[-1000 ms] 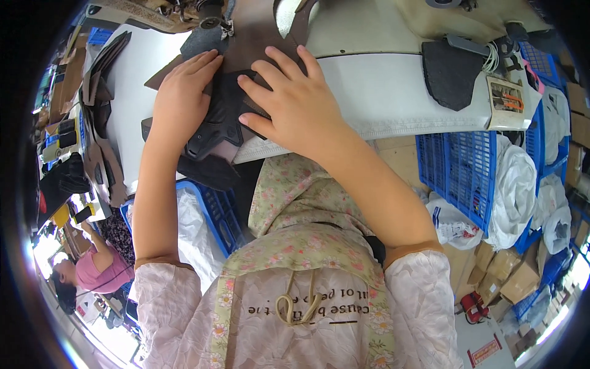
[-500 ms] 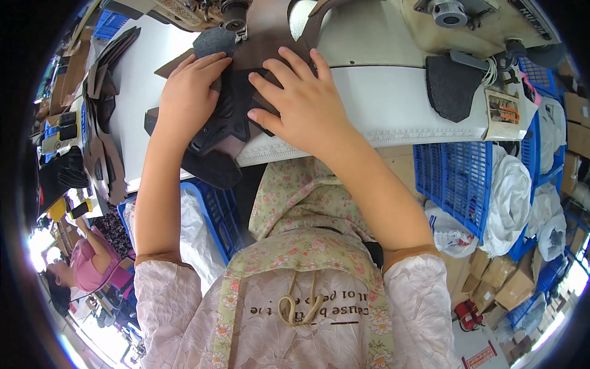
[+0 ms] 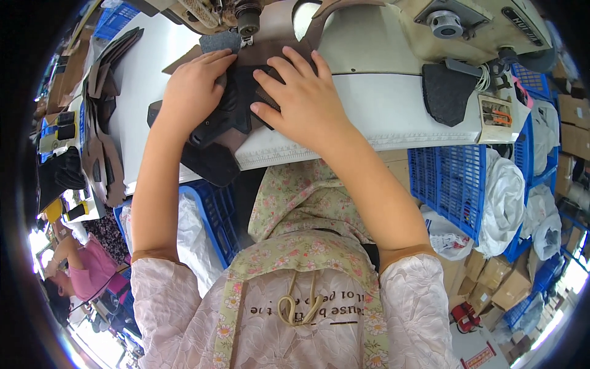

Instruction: Sewing together components of a shoe upper using an industrial sewing machine.

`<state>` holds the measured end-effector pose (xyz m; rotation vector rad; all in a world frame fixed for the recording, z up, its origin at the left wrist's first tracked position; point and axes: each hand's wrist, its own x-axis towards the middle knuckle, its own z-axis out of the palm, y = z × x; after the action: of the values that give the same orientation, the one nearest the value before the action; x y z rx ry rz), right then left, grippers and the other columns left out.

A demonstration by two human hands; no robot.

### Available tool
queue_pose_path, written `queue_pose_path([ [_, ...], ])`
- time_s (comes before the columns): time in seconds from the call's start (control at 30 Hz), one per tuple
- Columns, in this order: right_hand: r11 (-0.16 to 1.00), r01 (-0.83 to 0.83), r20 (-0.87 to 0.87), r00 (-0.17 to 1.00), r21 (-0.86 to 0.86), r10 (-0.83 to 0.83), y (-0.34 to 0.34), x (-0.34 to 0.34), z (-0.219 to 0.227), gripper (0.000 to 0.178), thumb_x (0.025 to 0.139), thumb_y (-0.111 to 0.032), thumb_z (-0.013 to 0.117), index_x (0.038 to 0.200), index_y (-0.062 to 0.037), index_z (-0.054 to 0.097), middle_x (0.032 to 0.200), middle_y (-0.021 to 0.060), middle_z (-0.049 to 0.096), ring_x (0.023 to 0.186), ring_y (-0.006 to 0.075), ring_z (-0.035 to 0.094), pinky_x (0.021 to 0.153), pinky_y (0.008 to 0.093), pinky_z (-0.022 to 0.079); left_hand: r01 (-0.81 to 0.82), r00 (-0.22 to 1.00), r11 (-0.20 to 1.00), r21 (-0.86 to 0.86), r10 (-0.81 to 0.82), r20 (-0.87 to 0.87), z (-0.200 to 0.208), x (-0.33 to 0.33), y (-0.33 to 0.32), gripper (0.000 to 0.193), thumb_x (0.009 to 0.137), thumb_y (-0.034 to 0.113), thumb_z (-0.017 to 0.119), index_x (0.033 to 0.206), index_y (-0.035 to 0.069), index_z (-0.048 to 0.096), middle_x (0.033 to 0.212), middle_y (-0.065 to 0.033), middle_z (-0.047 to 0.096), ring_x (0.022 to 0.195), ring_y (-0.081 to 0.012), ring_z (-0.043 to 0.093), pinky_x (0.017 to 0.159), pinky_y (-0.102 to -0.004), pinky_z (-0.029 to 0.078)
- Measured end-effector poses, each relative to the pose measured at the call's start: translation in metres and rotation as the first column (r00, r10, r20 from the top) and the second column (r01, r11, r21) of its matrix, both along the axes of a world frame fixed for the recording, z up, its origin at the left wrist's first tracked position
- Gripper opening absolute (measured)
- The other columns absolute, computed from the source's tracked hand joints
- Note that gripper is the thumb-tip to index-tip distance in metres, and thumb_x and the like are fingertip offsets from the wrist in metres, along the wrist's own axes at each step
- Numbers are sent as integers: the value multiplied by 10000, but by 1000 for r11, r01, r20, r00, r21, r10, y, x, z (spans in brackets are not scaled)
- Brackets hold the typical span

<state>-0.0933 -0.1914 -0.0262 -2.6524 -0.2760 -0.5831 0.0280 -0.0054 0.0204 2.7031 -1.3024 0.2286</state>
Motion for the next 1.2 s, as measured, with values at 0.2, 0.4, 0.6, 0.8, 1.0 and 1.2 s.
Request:
queue_pose_path([
  [0.2,982,181,-77,981,57,-176,34,2,11,500,865,-426,651,1186,-43,648,1283,177,567,1320,383,431,1079,639,267,89,944,994,58,-66,-323,25,44,26,329,906,221,608,1185,58,670,1284,-110,632,1170,-304,595,1003,-380,460],
  [0.4,949,301,2,953,93,-302,38,8,-3,498,853,-417,667,1151,-21,616,1264,183,576,1312,383,447,1070,653,265,12,986,1000,5,-11,-167,15,8,17,405,915,368,618,1182,70,682,1248,-96,651,1122,-288,623,937,-376,501],
  [0.6,995,104,-39,994,-3,-104,-28,24,2,399,855,-360,665,1168,-113,638,1333,62,583,1349,263,446,1128,593,251,-45,998,996,80,49,-45,16,-30,-5,575,889,517,605,1150,8,662,1176,-178,669,1077,-324,639,862,-406,532],
  [0.8,997,-36,-147,989,-67,26,-51,40,4,328,898,-290,623,1195,-151,636,1393,-8,558,1379,223,415,1163,552,231,-90,996,988,123,91,-4,7,-42,-17,652,856,572,613,1143,-12,657,1133,-196,680,1062,-335,645,830,-403,545],
  [1.0,994,-44,-117,993,-101,32,-52,38,5,297,899,-213,598,1181,-132,647,1361,17,582,1360,247,436,1154,531,252,-19,985,984,178,49,-166,30,-26,-14,699,792,596,665,1190,21,655,1147,-168,660,1037,-332,637,840,-406,531],
  [1.2,993,40,-55,997,-107,-46,-7,25,25,284,815,-120,598,1073,-34,681,1163,125,660,1245,277,534,1111,485,332,145,957,989,-15,-144,-251,28,-2,0,810,677,633,741,1197,17,665,1140,-132,635,998,-317,629,842,-418,528],
])
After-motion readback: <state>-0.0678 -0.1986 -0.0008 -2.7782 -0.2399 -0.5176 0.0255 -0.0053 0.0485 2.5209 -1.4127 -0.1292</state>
